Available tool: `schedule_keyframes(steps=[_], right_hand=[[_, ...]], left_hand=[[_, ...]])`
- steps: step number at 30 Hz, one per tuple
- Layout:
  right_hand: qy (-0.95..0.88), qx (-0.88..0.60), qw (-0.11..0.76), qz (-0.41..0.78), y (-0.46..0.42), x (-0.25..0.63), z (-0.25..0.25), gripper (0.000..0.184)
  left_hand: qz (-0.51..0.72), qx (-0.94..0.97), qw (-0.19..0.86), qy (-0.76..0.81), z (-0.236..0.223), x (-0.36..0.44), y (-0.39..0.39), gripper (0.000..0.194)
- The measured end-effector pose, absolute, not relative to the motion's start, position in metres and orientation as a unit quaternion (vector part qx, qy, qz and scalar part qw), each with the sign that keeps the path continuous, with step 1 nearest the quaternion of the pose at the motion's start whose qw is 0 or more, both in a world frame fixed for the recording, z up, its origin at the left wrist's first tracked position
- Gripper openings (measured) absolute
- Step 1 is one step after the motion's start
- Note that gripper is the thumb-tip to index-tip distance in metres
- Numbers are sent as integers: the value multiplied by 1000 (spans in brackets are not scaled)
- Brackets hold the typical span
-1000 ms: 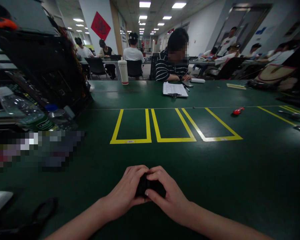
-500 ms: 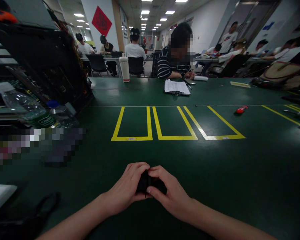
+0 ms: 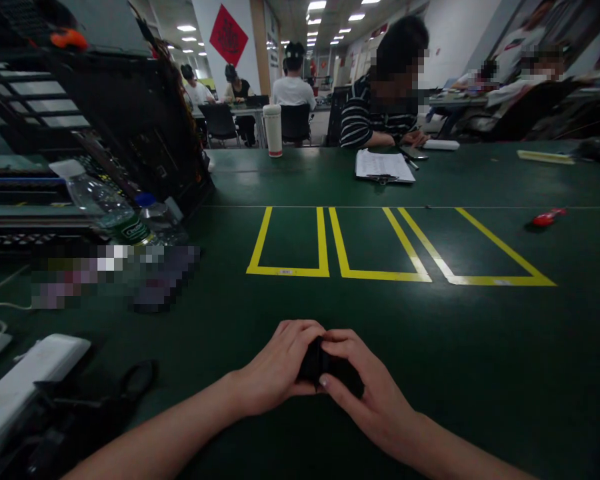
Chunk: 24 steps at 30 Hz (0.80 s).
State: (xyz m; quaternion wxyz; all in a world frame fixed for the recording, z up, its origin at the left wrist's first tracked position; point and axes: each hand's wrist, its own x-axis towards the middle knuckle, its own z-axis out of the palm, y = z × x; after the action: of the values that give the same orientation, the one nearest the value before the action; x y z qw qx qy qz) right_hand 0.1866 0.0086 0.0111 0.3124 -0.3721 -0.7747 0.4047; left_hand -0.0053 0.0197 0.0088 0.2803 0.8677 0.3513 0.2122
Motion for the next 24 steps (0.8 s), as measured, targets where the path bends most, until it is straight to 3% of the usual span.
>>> schedule_keyframes(steps=[4,10,19,24], right_hand=[[-765,-382,324,406,11,185,12,19],[-749,-423,280,426,9,184,15,25],[-776,-379,335,376,10,185,11,19],[-758,-416,294,407,11,184,13,30]], left_hand=[[209,860,296,358,14,-5,20,67],[203,857,308,360,12,-7,20,63],[216,866,289,346,7,-7,21,65],[205,868,291,347,8,-7,21,64]])
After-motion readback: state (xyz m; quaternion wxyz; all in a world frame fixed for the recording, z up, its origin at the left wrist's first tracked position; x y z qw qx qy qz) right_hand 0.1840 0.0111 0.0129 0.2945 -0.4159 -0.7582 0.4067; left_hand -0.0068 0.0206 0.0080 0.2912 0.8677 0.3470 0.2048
